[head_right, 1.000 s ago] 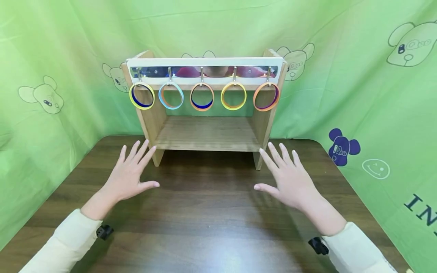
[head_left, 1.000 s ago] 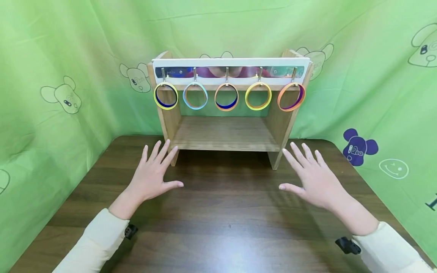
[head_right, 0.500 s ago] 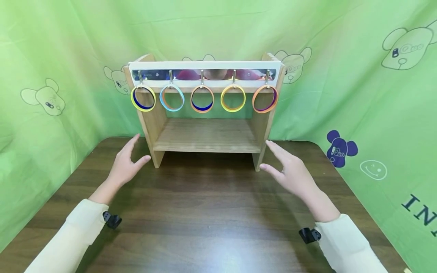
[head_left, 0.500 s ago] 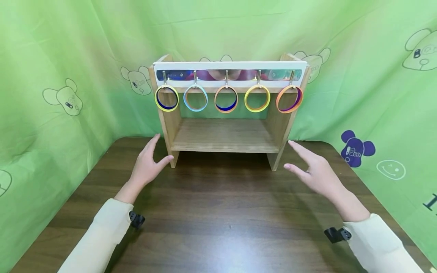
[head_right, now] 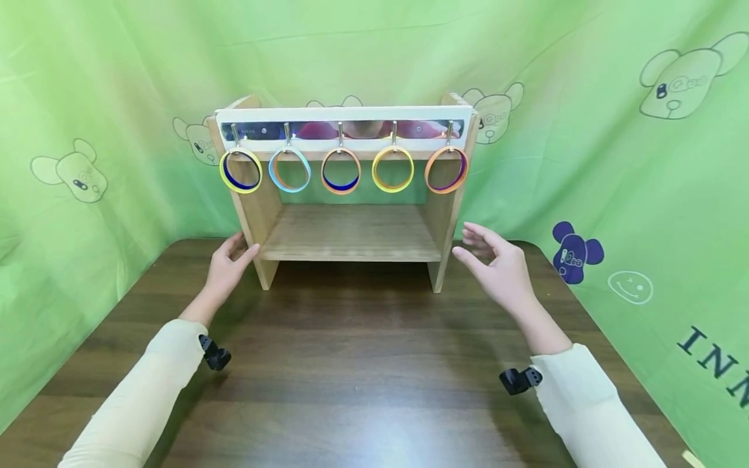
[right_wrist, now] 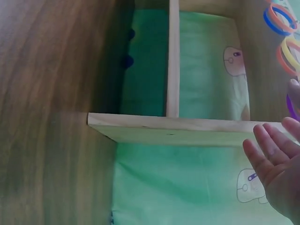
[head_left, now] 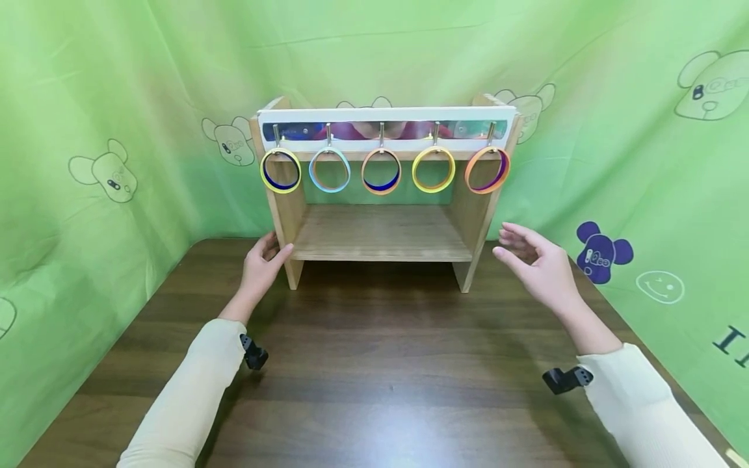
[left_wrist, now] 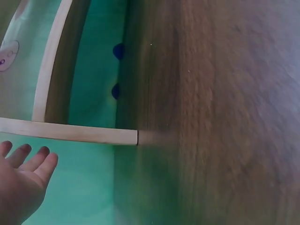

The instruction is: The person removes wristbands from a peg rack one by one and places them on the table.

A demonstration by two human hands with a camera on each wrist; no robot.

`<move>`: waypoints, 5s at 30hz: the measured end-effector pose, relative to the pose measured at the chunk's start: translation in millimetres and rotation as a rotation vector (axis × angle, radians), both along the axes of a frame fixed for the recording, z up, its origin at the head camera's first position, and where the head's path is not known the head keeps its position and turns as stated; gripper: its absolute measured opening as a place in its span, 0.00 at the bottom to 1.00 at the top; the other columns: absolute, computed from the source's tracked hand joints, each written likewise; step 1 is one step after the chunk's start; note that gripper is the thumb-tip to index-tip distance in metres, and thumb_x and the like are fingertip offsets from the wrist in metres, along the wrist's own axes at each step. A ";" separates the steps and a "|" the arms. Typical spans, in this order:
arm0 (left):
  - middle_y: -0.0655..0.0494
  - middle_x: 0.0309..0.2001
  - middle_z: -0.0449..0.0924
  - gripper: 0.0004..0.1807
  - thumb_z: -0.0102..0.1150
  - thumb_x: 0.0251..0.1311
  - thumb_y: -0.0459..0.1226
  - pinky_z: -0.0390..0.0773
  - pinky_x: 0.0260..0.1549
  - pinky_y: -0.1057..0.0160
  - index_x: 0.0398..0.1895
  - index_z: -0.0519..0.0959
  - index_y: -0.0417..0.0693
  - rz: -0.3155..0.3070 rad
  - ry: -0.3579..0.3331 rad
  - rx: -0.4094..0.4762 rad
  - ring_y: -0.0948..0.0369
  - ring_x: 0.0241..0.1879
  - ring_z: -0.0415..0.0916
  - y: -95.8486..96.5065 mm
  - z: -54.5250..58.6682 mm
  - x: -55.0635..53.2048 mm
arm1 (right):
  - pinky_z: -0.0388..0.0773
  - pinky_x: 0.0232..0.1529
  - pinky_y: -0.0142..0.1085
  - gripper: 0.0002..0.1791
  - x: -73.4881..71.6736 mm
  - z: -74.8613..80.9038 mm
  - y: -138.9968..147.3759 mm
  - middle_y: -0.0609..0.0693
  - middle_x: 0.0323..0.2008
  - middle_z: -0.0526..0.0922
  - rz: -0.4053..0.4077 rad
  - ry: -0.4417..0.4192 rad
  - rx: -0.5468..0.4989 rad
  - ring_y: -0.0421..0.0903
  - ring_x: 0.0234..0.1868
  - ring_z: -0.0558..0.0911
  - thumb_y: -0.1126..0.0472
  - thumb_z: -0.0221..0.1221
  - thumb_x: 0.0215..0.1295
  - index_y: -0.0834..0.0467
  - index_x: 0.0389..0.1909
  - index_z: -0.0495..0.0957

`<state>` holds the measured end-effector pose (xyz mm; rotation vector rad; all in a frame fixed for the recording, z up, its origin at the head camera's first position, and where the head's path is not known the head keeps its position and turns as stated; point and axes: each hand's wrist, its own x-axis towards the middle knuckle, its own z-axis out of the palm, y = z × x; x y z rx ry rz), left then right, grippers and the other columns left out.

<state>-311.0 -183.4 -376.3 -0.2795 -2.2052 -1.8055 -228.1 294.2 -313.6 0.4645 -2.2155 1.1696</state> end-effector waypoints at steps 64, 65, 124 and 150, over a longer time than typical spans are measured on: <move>0.31 0.54 0.71 0.23 0.56 0.62 0.24 0.72 0.40 0.73 0.60 0.66 0.25 0.037 0.037 0.094 0.47 0.53 0.67 20.2 6.0 7.1 | 0.82 0.38 0.37 0.08 -43.6 73.7 -24.4 0.53 0.36 0.86 0.341 -0.330 -0.904 0.46 0.36 0.86 0.69 0.67 0.58 0.62 0.38 0.81; 0.31 0.54 0.71 0.23 0.56 0.62 0.24 0.72 0.40 0.73 0.60 0.66 0.25 0.036 0.037 0.095 0.48 0.53 0.67 19.9 5.8 7.0 | 0.82 0.38 0.36 0.07 -43.9 74.2 -25.1 0.53 0.35 0.86 0.325 -0.328 -0.892 0.46 0.35 0.86 0.68 0.67 0.58 0.62 0.38 0.81; 0.35 0.54 0.72 0.24 0.60 0.62 0.28 0.73 0.41 0.72 0.61 0.67 0.30 0.048 0.042 0.118 0.52 0.52 0.67 10.1 -23.1 -23.1 | 0.82 0.31 0.38 0.13 -25.3 101.0 -23.2 0.58 0.34 0.86 0.358 -0.318 -1.009 0.49 0.31 0.87 0.71 0.66 0.57 0.65 0.43 0.78; 0.34 0.51 0.73 0.22 0.58 0.60 0.24 0.73 0.40 0.71 0.58 0.68 0.27 0.049 0.050 0.101 0.55 0.48 0.69 13.2 -10.9 -13.6 | 0.82 0.33 0.39 0.11 3.1 86.4 -52.7 0.59 0.34 0.86 0.480 -0.325 -0.952 0.49 0.31 0.87 0.72 0.64 0.60 0.64 0.44 0.81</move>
